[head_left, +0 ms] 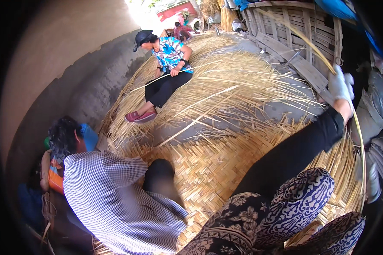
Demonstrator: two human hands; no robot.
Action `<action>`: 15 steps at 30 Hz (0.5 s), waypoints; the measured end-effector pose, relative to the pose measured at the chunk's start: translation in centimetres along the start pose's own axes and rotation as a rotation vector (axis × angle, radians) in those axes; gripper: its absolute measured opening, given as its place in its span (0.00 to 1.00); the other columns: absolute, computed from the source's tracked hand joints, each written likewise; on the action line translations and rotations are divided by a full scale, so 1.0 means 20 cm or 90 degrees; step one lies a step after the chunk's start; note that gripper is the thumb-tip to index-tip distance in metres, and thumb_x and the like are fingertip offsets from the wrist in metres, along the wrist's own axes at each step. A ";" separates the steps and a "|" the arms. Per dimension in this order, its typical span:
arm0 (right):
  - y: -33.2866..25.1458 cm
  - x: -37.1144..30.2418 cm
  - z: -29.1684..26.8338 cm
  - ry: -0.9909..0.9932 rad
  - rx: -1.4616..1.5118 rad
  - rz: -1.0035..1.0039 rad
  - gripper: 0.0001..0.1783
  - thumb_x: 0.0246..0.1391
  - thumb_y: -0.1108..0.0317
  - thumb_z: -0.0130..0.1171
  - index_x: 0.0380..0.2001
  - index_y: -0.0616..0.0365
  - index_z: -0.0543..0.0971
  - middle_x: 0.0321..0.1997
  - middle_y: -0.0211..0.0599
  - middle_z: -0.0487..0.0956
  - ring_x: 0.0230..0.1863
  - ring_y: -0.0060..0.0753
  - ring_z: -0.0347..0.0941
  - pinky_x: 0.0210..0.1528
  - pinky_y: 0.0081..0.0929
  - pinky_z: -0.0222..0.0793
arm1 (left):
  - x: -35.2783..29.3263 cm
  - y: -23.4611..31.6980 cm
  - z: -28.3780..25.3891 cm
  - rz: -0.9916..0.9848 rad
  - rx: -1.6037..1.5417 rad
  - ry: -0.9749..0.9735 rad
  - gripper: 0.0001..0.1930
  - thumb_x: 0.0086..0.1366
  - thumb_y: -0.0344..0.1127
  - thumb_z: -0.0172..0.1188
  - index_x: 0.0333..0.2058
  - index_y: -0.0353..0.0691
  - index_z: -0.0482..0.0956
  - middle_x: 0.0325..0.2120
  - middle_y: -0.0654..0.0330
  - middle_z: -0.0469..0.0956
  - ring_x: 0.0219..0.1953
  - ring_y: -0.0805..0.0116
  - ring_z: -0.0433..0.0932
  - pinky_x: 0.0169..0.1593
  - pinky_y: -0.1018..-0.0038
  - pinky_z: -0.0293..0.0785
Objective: Manually weaving a mat from straw or bamboo strips.
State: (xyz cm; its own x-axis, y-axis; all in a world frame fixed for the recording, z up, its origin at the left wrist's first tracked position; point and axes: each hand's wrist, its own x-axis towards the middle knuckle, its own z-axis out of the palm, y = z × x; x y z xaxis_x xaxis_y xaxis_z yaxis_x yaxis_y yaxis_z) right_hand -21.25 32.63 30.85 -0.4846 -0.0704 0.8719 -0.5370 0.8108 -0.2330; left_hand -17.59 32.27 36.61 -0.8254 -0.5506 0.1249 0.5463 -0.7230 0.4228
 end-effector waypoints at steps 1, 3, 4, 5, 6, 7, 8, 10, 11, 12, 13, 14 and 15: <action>-0.15 -0.01 -0.03 -0.024 0.041 -0.029 0.14 0.53 0.57 0.40 0.29 0.49 0.74 0.18 0.27 0.70 0.17 0.26 0.65 0.24 0.22 0.63 | 0.00 0.20 -0.05 0.038 -0.017 0.034 0.11 0.59 0.46 0.49 0.26 0.47 0.65 0.15 0.70 0.65 0.12 0.80 0.56 0.14 0.81 0.51; -0.52 -0.02 -0.06 -0.071 0.139 -0.096 0.13 0.52 0.57 0.41 0.29 0.49 0.74 0.20 0.27 0.71 0.18 0.26 0.66 0.25 0.22 0.63 | 0.01 0.58 -0.13 0.109 -0.043 0.091 0.11 0.58 0.46 0.50 0.24 0.49 0.64 0.12 0.71 0.64 0.09 0.81 0.54 0.11 0.83 0.48; -0.62 -0.01 -0.11 -0.085 0.159 -0.129 0.13 0.52 0.57 0.41 0.29 0.49 0.75 0.20 0.27 0.71 0.19 0.26 0.66 0.25 0.22 0.63 | 0.01 0.71 -0.15 0.137 -0.070 0.104 0.11 0.58 0.46 0.50 0.22 0.50 0.63 0.11 0.72 0.64 0.07 0.82 0.53 0.09 0.83 0.47; -0.68 -0.01 -0.14 -0.099 0.172 -0.155 0.13 0.52 0.58 0.42 0.29 0.49 0.75 0.21 0.28 0.71 0.20 0.27 0.66 0.26 0.22 0.63 | 0.03 0.79 -0.20 0.185 -0.085 0.095 0.12 0.59 0.48 0.49 0.23 0.50 0.64 0.11 0.72 0.63 0.08 0.84 0.54 0.10 0.84 0.46; -0.69 -0.01 -0.16 -0.115 0.176 -0.176 0.13 0.52 0.58 0.42 0.29 0.49 0.75 0.21 0.28 0.71 0.21 0.27 0.67 0.26 0.22 0.63 | 0.05 0.87 -0.24 0.229 -0.096 0.084 0.13 0.59 0.48 0.48 0.21 0.49 0.64 0.12 0.72 0.64 0.07 0.84 0.53 0.09 0.85 0.45; -0.69 0.00 -0.18 -0.129 0.178 -0.192 0.13 0.52 0.58 0.43 0.29 0.49 0.75 0.22 0.28 0.72 0.21 0.27 0.67 0.27 0.22 0.64 | 0.07 0.93 -0.28 0.232 -0.086 0.146 0.15 0.60 0.48 0.47 0.19 0.49 0.64 0.11 0.71 0.63 0.06 0.84 0.51 0.08 0.84 0.44; -0.68 -0.01 -0.19 -0.148 0.182 -0.207 0.12 0.51 0.58 0.43 0.29 0.49 0.75 0.23 0.28 0.72 0.22 0.28 0.67 0.27 0.22 0.64 | 0.11 1.01 -0.38 0.270 -0.070 0.173 0.16 0.60 0.49 0.46 0.18 0.48 0.64 0.09 0.71 0.62 0.05 0.82 0.50 0.07 0.83 0.43; -0.51 0.02 -0.18 -0.180 0.141 -0.221 0.12 0.51 0.58 0.44 0.29 0.49 0.75 0.24 0.29 0.72 0.24 0.28 0.68 0.28 0.23 0.64 | 0.11 1.08 -0.45 0.270 -0.115 0.272 0.16 0.61 0.47 0.43 0.16 0.51 0.63 0.08 0.69 0.60 0.04 0.79 0.49 0.07 0.82 0.43; -0.45 0.04 -0.21 -0.195 0.122 -0.228 0.12 0.51 0.58 0.44 0.29 0.49 0.76 0.25 0.29 0.73 0.24 0.28 0.68 0.29 0.23 0.64 | 0.12 1.14 -0.53 0.290 -0.140 0.266 0.09 0.60 0.45 0.47 0.30 0.49 0.62 0.12 0.66 0.66 0.06 0.80 0.52 0.08 0.82 0.43; -0.34 0.07 -0.23 -0.212 0.095 -0.231 0.12 0.50 0.58 0.45 0.29 0.49 0.76 0.25 0.29 0.73 0.25 0.29 0.68 0.29 0.23 0.64 | 0.13 1.17 -0.59 0.302 -0.151 0.280 0.08 0.59 0.44 0.48 0.30 0.50 0.63 0.12 0.66 0.66 0.06 0.79 0.52 0.09 0.81 0.43; -0.22 0.10 -0.27 -0.229 0.060 -0.234 0.11 0.50 0.59 0.45 0.29 0.49 0.76 0.26 0.29 0.73 0.26 0.29 0.68 0.30 0.23 0.64 | 0.13 1.19 -0.64 0.312 -0.162 0.293 0.08 0.59 0.44 0.50 0.30 0.50 0.63 0.12 0.65 0.66 0.07 0.79 0.53 0.09 0.81 0.44; -0.08 0.11 -0.30 -0.259 0.018 -0.236 0.11 0.50 0.59 0.46 0.29 0.49 0.76 0.27 0.30 0.73 0.27 0.29 0.68 0.30 0.23 0.64 | 0.13 1.20 -0.69 0.312 -0.166 0.297 0.08 0.59 0.44 0.50 0.30 0.50 0.63 0.12 0.65 0.66 0.07 0.79 0.53 0.09 0.81 0.44; 0.05 0.14 -0.35 -0.281 -0.025 -0.235 0.11 0.50 0.59 0.46 0.29 0.49 0.76 0.27 0.30 0.74 0.28 0.30 0.69 0.31 0.23 0.64 | 0.13 1.21 -0.74 0.329 -0.181 0.318 0.08 0.58 0.43 0.50 0.30 0.50 0.62 0.12 0.65 0.66 0.07 0.78 0.53 0.09 0.81 0.44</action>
State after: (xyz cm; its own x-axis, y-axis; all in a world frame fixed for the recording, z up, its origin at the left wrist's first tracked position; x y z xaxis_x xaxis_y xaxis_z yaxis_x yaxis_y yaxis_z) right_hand -18.34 37.22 36.03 -0.5169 -0.5812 0.6285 -0.7028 0.7073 0.0762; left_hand -4.50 7.12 33.78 -0.3301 -0.9216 -0.2041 0.9162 -0.3649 0.1658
